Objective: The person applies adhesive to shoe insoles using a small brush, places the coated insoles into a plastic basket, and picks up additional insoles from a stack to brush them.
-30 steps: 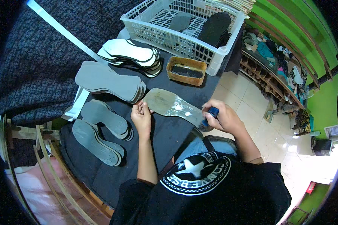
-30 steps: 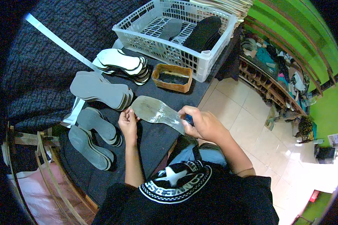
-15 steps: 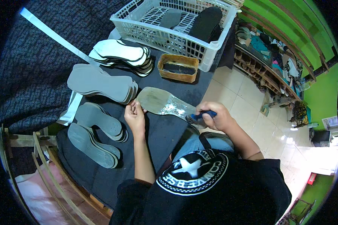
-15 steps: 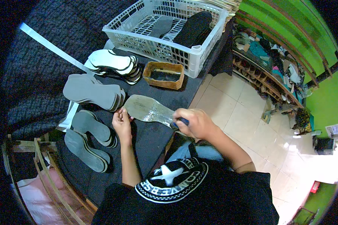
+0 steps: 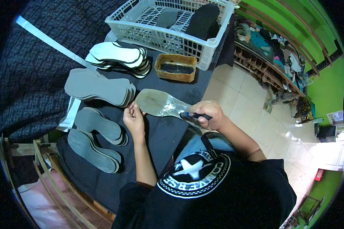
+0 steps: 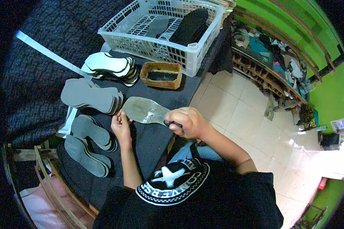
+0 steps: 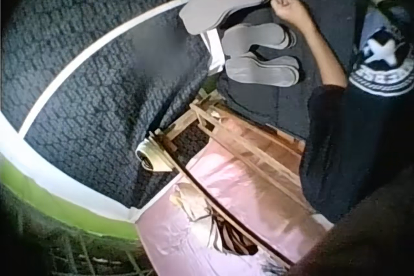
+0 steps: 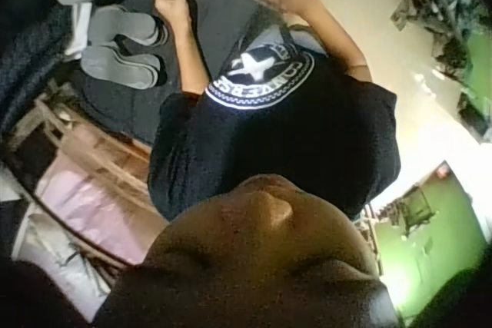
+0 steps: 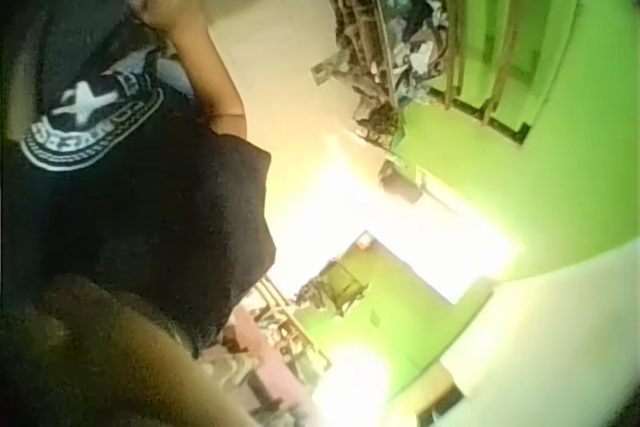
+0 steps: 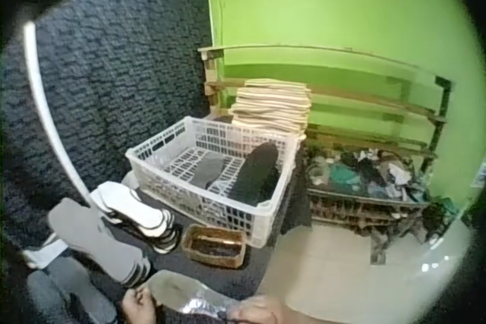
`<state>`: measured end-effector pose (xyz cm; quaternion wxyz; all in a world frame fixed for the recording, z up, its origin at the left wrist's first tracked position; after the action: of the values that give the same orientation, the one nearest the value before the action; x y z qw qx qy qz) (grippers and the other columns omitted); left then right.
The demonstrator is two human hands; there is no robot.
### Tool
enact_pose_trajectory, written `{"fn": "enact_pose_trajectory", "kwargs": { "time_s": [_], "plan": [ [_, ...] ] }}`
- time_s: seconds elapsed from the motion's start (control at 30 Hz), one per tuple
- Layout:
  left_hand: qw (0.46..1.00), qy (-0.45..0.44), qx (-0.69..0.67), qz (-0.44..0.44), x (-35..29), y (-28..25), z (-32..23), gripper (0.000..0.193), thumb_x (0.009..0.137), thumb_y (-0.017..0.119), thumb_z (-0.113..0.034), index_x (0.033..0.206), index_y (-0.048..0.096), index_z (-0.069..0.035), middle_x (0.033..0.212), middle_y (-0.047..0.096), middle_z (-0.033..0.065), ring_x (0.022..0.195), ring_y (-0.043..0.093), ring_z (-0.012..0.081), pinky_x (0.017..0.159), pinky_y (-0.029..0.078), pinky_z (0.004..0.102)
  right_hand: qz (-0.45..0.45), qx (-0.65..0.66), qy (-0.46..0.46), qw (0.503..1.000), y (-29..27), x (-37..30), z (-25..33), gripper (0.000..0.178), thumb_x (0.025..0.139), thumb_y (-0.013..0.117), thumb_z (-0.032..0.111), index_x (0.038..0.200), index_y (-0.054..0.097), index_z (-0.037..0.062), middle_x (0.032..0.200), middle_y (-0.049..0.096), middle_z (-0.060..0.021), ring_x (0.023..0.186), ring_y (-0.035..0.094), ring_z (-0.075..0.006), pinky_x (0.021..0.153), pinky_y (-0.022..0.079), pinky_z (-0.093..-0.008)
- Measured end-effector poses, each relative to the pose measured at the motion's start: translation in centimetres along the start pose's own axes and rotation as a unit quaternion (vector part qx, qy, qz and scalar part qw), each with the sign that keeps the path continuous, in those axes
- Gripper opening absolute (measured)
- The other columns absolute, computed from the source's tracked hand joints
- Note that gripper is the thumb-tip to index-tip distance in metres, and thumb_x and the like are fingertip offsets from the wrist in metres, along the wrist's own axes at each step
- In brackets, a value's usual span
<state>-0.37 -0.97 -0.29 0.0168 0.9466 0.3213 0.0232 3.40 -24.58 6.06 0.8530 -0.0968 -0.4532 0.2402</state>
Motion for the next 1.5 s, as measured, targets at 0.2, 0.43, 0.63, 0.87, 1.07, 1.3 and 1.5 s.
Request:
{"fn": "enact_pose_trajectory", "kwargs": {
  "time_s": [0.2, 0.43, 0.63, 0.87, 1.07, 1.3, 1.5],
  "plan": [
    [1.0, 0.001, 0.014, -0.005, 0.1, -0.1, 0.0, 0.022, 0.083, 0.047, -0.014, 0.096, 0.046, 0.004, 0.088, 0.054, 0.0084, 0.071, 0.053, 0.0087, 0.055, 0.045, 0.0193, -0.024, 0.015, 0.006, 1.0, -1.7, -3.3, 0.5, 0.015, 0.077, 0.048, 0.018, 0.07, 0.044, 0.0051, 0.071, 0.056, -0.01, 0.061, 0.056, -0.0259, 0.052, 0.045, -0.0331],
    [0.999, -0.005, 0.031, -0.016, 0.1, 0.0, -0.1, 0.022, 0.083, 0.047, -0.014, 0.096, 0.047, 0.003, 0.088, 0.055, 0.0082, 0.071, 0.053, 0.0089, 0.055, 0.045, 0.0193, -0.025, -0.011, -0.041, 0.999, -2.9, -5.4, 1.3, 0.019, 0.082, 0.043, 0.018, 0.067, 0.044, 0.0058, 0.072, 0.056, -0.008, 0.054, 0.054, -0.0221, 0.046, 0.042, -0.0307],
    [1.0, 0.012, 0.028, -0.007, 0.0, -0.1, 0.3, 0.02, 0.083, 0.048, -0.015, 0.094, 0.048, 0.001, 0.081, 0.055, 0.0055, 0.067, 0.052, 0.0082, 0.055, 0.044, 0.0202, -0.017, -0.01, -0.107, 0.994, -1.5, -2.2, 1.2, 0.016, 0.077, 0.049, 0.016, 0.066, 0.044, 0.0044, 0.071, 0.055, -0.0076, 0.05, 0.052, -0.0213, 0.042, 0.04, -0.0301],
    [0.999, 0.005, 0.039, -0.007, 0.0, -0.1, 0.0, 0.023, 0.083, 0.047, -0.014, 0.098, 0.048, 0.003, 0.089, 0.055, 0.0076, 0.071, 0.053, 0.0086, 0.056, 0.043, 0.0197, -0.026, -0.03, -0.063, 0.997, -3.0, -5.1, 0.7, 0.017, 0.078, 0.046, 0.017, 0.066, 0.042, 0.0048, 0.069, 0.054, -0.0077, 0.049, 0.052, -0.0212, 0.041, 0.04, -0.0296],
    [0.999, 0.01, 0.036, -0.011, 0.1, 0.3, -0.2, 0.019, 0.083, 0.047, -0.015, 0.095, 0.049, 0.0, 0.082, 0.056, 0.0045, 0.067, 0.052, 0.0079, 0.056, 0.044, 0.0199, -0.139, 0.058, -0.032, 0.988, -3.6, -5.1, 0.2, 0.019, 0.084, 0.039, 0.02, 0.089, 0.032, 0.0035, 0.065, 0.052, -0.0122, 0.053, 0.054, -0.0213, 0.045, 0.044, -0.0294],
    [1.0, -0.021, -0.023, -0.001, 0.0, 0.0, 0.1, 0.018, 0.083, 0.046, -0.011, 0.096, 0.047, 0.002, 0.084, 0.055, 0.0055, 0.066, 0.051, 0.0064, 0.054, 0.044, 0.0185, -0.304, -0.017, -0.029, 0.952, -3.0, 1.8, -1.8, 0.026, 0.086, 0.036, 0.025, 0.102, 0.019, 0.0131, 0.092, 0.047, -0.0216, 0.064, 0.052, -0.0216, 0.053, 0.045, -0.0285],
    [0.998, -0.036, -0.044, -0.012, -0.4, 0.0, -0.4, 0.016, 0.083, 0.046, -0.011, 0.094, 0.047, 0.001, 0.083, 0.055, 0.005, 0.066, 0.051, 0.0062, 0.054, 0.045, 0.0182, -0.19, -0.09, 0.053, 0.976, -1.5, 3.4, -5.5, 0.026, 0.083, 0.043, 0.008, 0.103, 0.026, 0.0048, 0.094, 0.05, -0.0169, 0.08, 0.053, -0.0264, 0.065, 0.045, -0.0325]
  ]
}}
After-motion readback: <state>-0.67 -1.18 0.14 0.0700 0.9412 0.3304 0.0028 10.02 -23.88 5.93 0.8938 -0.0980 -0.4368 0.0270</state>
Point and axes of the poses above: each hand's wrist, its own x-axis towards the middle knuckle, its own y-axis out of the palm, z = x × y, the point moved 1 cm from there along x, towards the middle knuckle
